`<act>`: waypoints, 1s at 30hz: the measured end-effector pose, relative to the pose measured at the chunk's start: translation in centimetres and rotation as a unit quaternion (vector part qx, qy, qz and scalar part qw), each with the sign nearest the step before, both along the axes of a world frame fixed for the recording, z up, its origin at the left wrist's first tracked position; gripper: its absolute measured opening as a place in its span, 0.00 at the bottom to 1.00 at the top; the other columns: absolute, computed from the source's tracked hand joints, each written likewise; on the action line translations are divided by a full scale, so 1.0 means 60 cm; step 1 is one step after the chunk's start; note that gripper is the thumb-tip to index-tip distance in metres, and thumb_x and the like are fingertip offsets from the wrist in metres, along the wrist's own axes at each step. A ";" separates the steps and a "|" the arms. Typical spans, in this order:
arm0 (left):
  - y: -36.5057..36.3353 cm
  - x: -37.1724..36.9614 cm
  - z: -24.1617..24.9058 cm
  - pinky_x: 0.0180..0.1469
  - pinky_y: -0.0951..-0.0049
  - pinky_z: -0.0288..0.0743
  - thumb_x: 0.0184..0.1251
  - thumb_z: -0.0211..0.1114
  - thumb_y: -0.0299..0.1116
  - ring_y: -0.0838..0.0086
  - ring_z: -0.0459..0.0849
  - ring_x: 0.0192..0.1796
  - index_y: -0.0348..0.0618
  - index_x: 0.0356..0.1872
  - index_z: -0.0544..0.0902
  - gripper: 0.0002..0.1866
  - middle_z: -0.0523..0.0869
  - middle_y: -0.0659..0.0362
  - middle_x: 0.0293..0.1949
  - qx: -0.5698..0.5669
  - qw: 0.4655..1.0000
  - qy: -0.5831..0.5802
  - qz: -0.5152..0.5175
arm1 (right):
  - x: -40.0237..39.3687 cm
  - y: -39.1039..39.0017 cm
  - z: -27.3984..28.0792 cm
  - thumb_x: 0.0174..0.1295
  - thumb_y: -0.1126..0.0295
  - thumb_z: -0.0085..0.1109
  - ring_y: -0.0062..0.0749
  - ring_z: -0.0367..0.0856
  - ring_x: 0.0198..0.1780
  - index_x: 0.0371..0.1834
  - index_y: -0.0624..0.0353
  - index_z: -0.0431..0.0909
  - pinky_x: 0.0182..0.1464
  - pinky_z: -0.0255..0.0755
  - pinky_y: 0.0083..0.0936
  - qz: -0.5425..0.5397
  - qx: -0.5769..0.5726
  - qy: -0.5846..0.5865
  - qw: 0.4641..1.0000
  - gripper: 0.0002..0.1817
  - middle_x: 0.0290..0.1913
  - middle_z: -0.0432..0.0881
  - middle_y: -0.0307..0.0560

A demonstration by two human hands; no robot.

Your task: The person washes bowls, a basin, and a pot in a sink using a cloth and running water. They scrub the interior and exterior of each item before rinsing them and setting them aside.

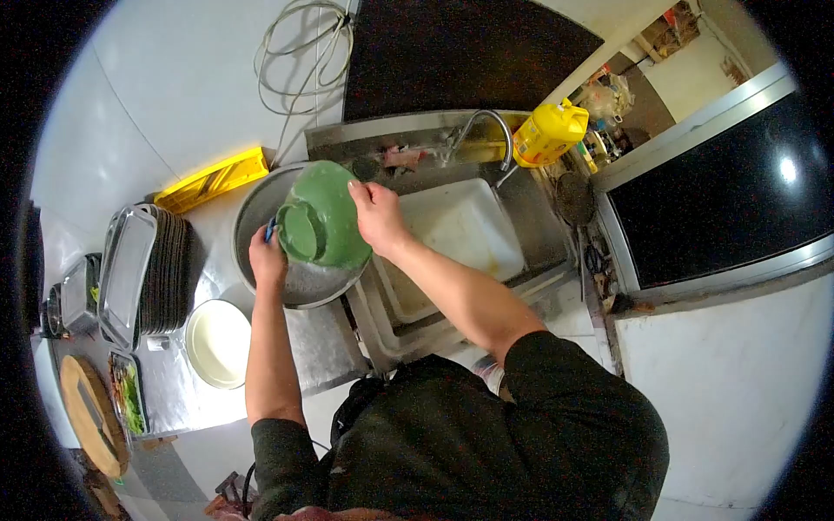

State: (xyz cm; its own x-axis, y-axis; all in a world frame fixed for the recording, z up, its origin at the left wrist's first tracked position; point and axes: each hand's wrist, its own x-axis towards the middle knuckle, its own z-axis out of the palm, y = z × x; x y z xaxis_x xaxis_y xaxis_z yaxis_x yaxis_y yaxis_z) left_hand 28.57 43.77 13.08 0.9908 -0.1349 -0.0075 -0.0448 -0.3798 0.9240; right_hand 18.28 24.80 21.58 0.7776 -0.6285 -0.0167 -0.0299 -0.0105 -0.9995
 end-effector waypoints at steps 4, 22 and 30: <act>0.003 0.011 0.034 0.48 0.74 0.74 0.67 0.60 0.39 0.72 0.82 0.43 0.30 0.53 0.78 0.21 0.85 0.52 0.43 -0.145 0.984 0.095 0.039 | -0.009 0.000 0.017 0.68 0.60 0.55 0.17 0.61 0.24 0.25 0.65 0.74 0.26 0.61 0.23 0.022 -0.127 0.007 0.992 0.19 0.19 0.69 0.33; -0.002 0.061 0.011 0.45 0.68 0.75 0.64 0.62 0.41 0.62 0.84 0.41 0.31 0.50 0.79 0.22 0.85 0.43 0.41 -0.093 0.988 0.114 -0.045 | -0.013 -0.026 0.076 0.66 0.59 0.57 0.14 0.61 0.24 0.22 0.64 0.72 0.25 0.60 0.21 0.038 -0.159 0.027 0.986 0.21 0.18 0.68 0.34; -0.024 0.026 -0.025 0.58 0.61 0.71 0.60 0.63 0.46 0.49 0.79 0.55 0.34 0.52 0.80 0.26 0.81 0.40 0.50 0.229 0.958 0.054 -0.166 | -0.076 -0.103 0.026 0.67 0.57 0.56 0.16 0.64 0.26 0.25 0.63 0.75 0.28 0.62 0.23 -0.078 -0.034 -0.043 0.995 0.20 0.22 0.72 0.33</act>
